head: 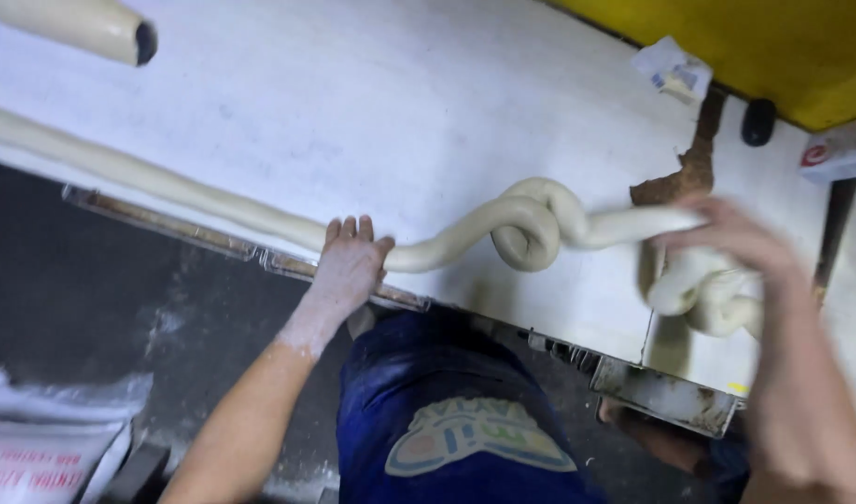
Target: Forming long cylinders of dough by rolling and stretching them on a floured work surface in a bakery.
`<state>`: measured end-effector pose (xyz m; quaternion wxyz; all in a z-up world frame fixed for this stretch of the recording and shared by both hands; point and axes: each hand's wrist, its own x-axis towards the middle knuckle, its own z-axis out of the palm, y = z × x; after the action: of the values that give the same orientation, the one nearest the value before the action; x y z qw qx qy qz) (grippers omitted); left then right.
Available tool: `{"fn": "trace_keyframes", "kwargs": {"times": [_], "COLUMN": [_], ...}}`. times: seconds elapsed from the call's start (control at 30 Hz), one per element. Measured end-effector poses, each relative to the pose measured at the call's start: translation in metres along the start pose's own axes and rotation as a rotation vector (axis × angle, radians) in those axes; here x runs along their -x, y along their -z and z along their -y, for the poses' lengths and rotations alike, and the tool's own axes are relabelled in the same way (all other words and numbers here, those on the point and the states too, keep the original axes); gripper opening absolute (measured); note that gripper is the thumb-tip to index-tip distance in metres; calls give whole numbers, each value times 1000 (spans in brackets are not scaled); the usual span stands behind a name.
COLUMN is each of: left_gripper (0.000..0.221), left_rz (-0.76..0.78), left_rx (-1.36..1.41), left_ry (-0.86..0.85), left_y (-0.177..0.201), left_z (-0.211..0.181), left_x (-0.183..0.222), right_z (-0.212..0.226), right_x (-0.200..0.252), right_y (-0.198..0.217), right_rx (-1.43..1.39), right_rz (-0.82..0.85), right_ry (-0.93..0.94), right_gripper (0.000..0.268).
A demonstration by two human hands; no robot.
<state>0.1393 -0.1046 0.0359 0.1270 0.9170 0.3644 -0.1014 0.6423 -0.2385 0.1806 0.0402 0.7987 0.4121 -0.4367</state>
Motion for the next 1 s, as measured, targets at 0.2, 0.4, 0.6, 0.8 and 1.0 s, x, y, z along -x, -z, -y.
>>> {"fn": "trace_keyframes", "kwargs": {"times": [0.2, 0.4, 0.6, 0.8, 1.0], "left_gripper": [53, 56, 58, 56, 50], "left_rz": [-123, 61, 30, -104, -351], "left_rx": [-84, -19, -45, -33, 34], "left_ry": [-42, 151, 111, 10, -24], "left_y": [-13, 0, -12, -15, -23], "left_z": [-1, -21, -13, -18, -24], "left_x": [-11, -12, -11, 5, 12], "right_z": [-114, 53, 55, 74, -23], "right_x": [-71, -41, -38, 150, 60], "right_y": [50, -173, -205, -71, -217], "right_rx": [118, -321, -177, 469, 1004], "right_rz": [-1032, -461, -617, -93, -656], "right_ry": [166, 501, 826, 187, 292], "right_gripper": [60, 104, 68, 86, 98]}}
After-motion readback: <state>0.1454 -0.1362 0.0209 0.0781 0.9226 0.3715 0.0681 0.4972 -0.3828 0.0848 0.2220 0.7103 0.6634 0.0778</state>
